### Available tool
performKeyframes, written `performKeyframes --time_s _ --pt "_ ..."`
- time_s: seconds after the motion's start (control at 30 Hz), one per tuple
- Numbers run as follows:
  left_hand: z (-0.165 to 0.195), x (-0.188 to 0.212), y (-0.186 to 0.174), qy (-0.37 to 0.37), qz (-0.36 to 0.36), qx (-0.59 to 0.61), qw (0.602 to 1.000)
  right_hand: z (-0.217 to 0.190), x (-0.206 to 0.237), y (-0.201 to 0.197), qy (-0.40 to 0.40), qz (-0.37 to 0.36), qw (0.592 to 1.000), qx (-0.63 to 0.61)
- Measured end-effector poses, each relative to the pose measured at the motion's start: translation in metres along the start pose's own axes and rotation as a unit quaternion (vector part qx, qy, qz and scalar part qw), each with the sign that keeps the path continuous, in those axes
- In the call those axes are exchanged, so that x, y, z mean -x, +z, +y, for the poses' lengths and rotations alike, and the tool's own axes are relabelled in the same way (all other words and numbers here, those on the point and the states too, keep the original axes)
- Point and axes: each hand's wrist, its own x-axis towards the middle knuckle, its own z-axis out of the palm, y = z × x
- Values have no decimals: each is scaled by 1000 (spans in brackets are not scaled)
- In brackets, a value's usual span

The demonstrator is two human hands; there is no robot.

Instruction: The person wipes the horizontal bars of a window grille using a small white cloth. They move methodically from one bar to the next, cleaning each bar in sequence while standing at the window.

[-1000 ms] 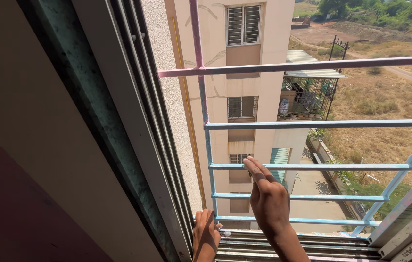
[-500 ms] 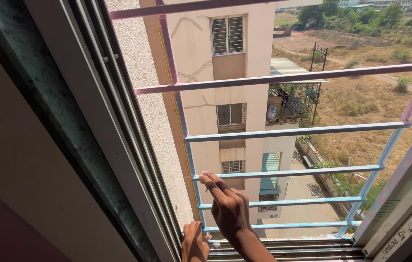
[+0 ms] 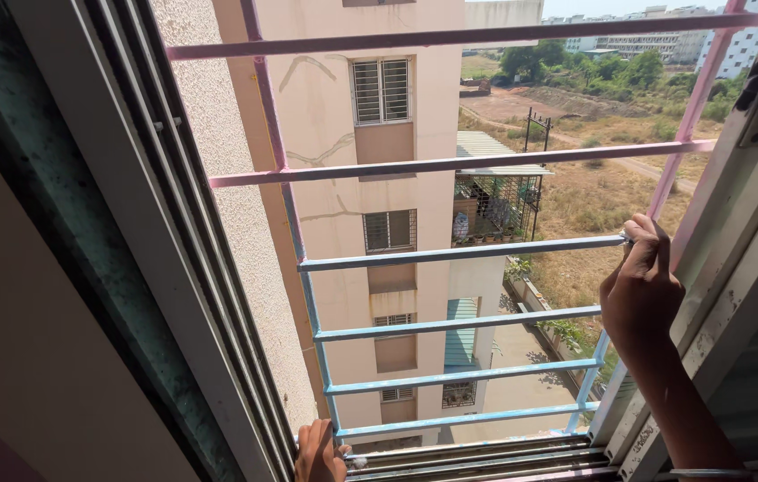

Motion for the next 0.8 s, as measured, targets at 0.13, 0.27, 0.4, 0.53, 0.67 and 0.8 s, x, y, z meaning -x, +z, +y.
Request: performKeyframes --time_s 0.13,0.27,0.4,0.53,0.67,0.8 --pt "7 6 -2 -28 3 -5 1000 25 -6 -2 6 -143 989 30" --pt "18 14 -4 -79 35 -30 996 34 -13 -11 -42 -221 973 46" --pt "24 19 -10 -71 5 -53 996 -18 -20 -21 -31 -157 986 38" --pt "26 22 -14 -87 -22 -56 994 -48 -34 -40 -138 -166 976 16" --pt "25 23 -12 -111 -39 -88 989 -16 -36 -47 -97 -220 969 56" --pt "22 19 -10 -143 -66 -81 984 13 -21 -28 -60 -188 978 68"
